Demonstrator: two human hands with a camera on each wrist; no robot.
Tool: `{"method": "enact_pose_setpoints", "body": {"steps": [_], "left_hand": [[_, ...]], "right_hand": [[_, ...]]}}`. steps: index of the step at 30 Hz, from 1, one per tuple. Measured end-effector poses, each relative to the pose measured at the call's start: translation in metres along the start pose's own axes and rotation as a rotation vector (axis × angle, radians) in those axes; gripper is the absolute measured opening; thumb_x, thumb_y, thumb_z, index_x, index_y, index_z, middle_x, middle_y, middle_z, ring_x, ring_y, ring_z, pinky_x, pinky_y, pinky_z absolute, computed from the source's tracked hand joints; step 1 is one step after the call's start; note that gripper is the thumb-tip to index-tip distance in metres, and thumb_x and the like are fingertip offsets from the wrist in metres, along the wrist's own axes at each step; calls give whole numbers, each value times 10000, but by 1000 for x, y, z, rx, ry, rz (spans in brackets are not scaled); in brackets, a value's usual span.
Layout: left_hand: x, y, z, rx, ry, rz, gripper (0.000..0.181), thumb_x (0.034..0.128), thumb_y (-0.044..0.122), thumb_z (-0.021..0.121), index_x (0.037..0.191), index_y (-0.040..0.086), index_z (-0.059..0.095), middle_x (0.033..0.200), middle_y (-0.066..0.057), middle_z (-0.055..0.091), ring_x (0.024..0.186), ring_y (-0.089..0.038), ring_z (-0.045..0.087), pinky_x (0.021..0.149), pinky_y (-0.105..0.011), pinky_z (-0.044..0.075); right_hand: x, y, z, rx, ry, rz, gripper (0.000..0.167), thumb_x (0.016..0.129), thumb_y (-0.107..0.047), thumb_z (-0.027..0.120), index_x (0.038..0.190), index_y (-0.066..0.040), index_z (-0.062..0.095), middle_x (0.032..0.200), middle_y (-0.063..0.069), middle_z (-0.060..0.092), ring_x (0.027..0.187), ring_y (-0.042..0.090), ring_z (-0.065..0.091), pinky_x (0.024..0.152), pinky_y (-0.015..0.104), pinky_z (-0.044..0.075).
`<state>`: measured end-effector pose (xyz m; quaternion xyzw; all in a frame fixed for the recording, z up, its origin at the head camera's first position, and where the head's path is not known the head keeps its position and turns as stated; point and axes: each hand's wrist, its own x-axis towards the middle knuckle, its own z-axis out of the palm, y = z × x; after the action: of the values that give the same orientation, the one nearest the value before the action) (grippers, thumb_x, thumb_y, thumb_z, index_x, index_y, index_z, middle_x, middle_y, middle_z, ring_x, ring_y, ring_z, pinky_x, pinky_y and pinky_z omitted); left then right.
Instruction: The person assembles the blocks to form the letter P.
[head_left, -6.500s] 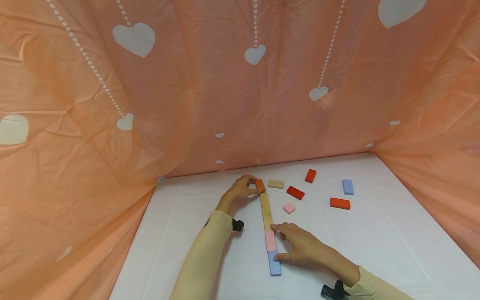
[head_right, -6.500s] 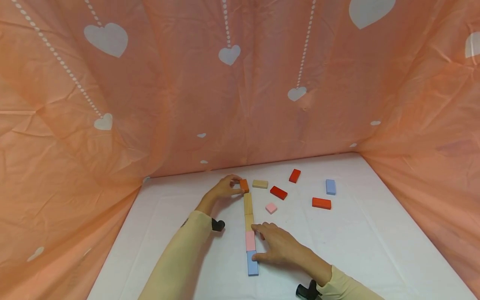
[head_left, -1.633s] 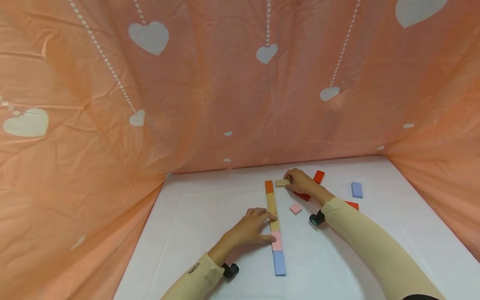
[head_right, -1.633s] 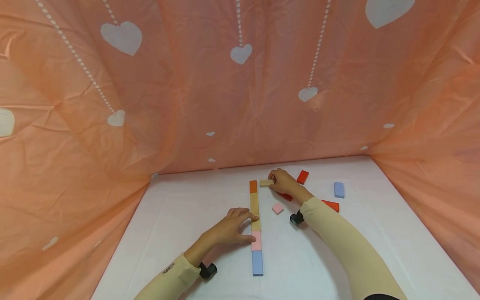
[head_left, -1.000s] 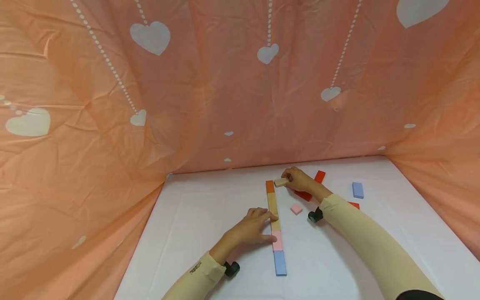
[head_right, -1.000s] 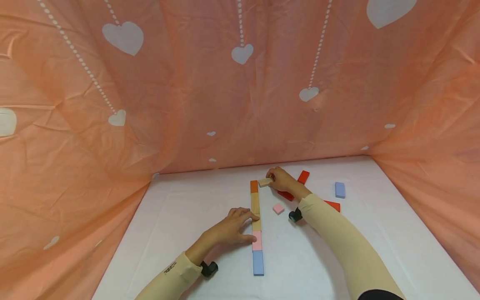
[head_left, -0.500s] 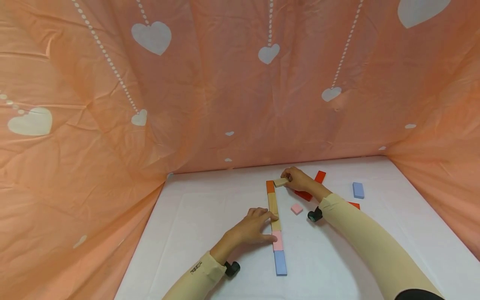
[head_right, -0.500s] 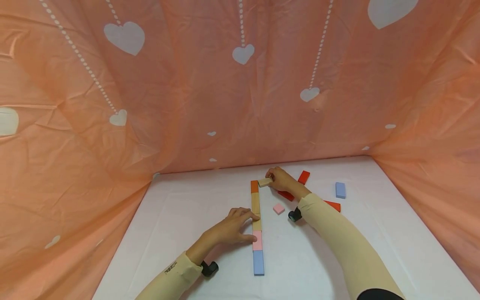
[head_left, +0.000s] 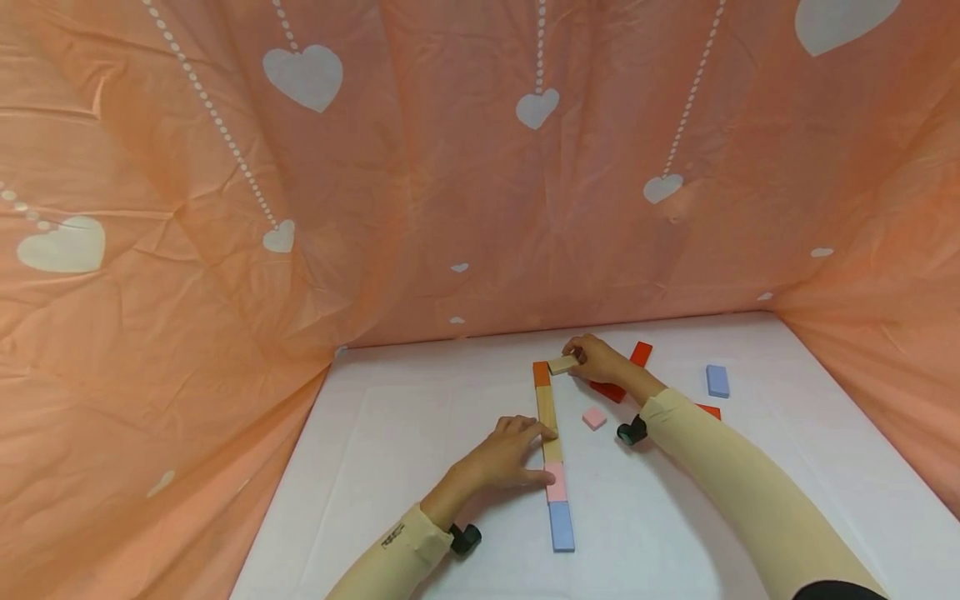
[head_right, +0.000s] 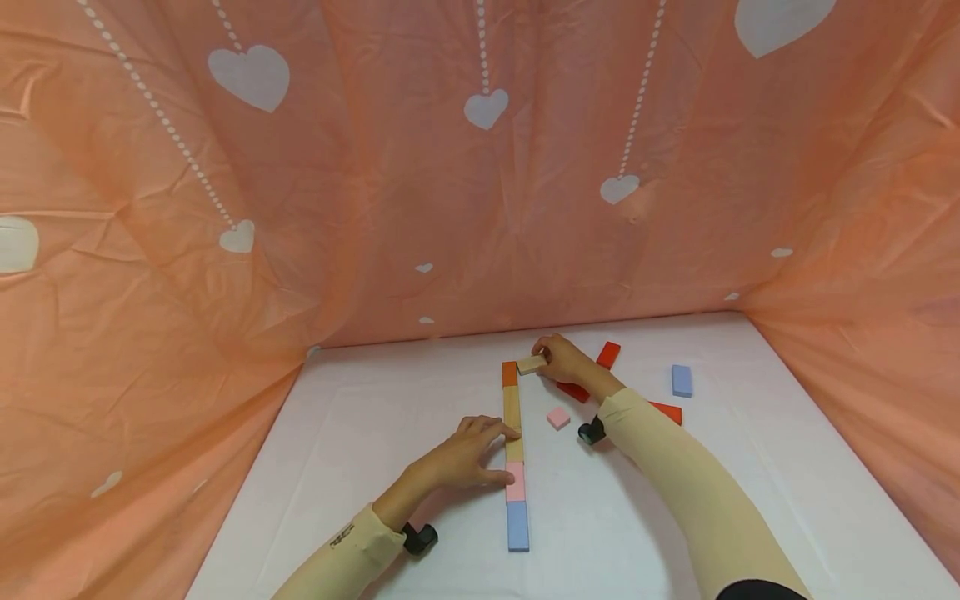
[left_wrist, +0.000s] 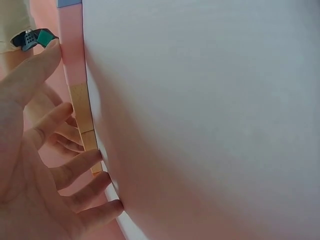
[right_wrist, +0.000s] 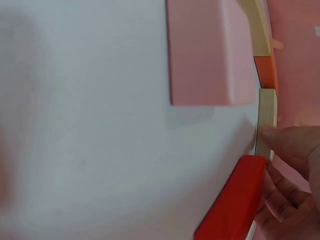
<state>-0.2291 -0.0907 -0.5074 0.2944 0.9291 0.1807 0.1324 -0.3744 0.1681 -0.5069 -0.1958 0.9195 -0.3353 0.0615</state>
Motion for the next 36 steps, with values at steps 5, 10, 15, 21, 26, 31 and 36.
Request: {"method": "enact_pose_setpoints", "body": {"steps": [5,10,15,21,26,31,36], "left_hand": [[0,-1,1,19,9,1,761,920,540,823,1550,273,492,1592,-67,492,1461,-312,427,1173,-517,438],[0,-2,2,75,9,-6,919,912,619,792,1644,224,400,1593,-60,492,1455,-302,441,1180,-495,432],[1,-4,2,114,7,-8,975,916,660,760,1679,208,357,1601,-44,482,1462,-293,441,1191,-474,420],[1,-3,-1,114,1,-11,965,916,654,764,1671,196,374,1595,-46,481,1452,-289,447,1193,-470,419],[2,0,-2,123,-9,-11,964,913,629,784,1665,183,379,1604,-58,465,1461,-298,437,1206,-469,403],[3,1,-3,123,-14,-12,960,915,615,790,1663,174,380,1605,-66,461,1460,-299,434,1206,-471,404],[3,0,-3,132,-16,-10,952,919,612,785,1660,169,385,1597,-70,466,1453,-296,440,1204,-465,406]], "right_hand": [[-6,3,-1,5,33,3,339,970,-75,786,1275,18,670,1198,214,627,1077,354,611,1017,511,557],[-15,9,-3,-1,103,-51,277,978,-64,764,1228,32,692,1140,209,642,1080,381,601,1013,553,546],[-27,16,-5,9,130,-52,252,976,-89,764,1200,14,711,1110,185,647,1031,354,597,942,509,564],[-44,18,-10,45,139,-22,257,975,-104,764,1193,20,712,1099,179,650,995,331,585,868,443,546],[-60,17,-15,50,141,-21,274,969,-104,761,1195,41,707,1079,178,658,970,314,594,835,394,543],[-76,18,-19,36,127,9,288,976,-126,764,1202,39,697,1043,160,663,934,298,595,788,373,541],[-85,19,-20,-14,129,15,303,966,-139,788,1192,39,692,1019,160,672,915,302,601,821,443,527]]}}
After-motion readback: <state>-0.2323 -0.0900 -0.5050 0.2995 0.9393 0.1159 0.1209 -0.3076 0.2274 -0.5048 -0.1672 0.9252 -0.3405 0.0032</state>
